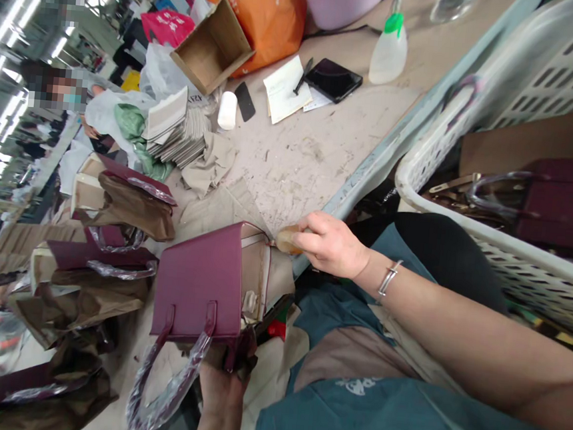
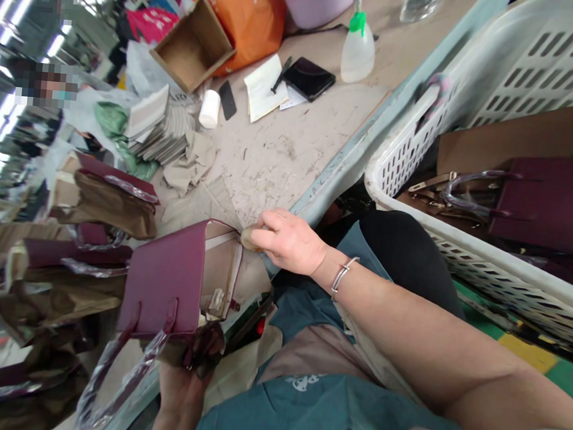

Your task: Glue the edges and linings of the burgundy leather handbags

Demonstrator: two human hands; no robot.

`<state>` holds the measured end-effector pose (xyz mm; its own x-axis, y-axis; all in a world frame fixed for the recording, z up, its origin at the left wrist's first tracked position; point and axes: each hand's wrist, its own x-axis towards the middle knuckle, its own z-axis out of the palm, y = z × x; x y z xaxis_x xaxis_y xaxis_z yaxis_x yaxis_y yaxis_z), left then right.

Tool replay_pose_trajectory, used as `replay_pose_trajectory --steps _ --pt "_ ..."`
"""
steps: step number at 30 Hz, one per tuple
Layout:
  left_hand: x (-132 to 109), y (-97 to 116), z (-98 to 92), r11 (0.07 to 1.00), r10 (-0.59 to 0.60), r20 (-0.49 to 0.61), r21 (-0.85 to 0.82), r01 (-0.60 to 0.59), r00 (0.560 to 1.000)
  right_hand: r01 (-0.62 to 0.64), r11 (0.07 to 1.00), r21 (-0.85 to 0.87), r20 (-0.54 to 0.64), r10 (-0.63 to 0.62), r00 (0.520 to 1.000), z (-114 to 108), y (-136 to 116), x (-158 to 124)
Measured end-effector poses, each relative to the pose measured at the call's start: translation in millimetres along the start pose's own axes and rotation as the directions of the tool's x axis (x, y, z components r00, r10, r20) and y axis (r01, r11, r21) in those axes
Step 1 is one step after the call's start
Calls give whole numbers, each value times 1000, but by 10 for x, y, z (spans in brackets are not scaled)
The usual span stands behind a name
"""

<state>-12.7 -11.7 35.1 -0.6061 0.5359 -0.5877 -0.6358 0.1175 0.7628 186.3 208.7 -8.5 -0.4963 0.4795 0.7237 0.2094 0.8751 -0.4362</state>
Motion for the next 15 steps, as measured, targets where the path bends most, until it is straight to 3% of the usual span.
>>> replay_pose_trajectory --steps 3,9,12,15 --pt "-10 23 6 1000 -20 28 15 20 999 -49 997 64 24 48 999 -3 4 3" --pt "-9 47 -8 998 -7 15 59 6 1000 -207 914 350 142 166 976 -23 -31 56" --pt "-32 48 4 999 -21 41 50 19 999 -213 929 304 135 179 975 -1 -23 56" --pt "-63 60 34 999 -32 42 42 31 999 -150 981 125 87 140 986 24 -4 31"
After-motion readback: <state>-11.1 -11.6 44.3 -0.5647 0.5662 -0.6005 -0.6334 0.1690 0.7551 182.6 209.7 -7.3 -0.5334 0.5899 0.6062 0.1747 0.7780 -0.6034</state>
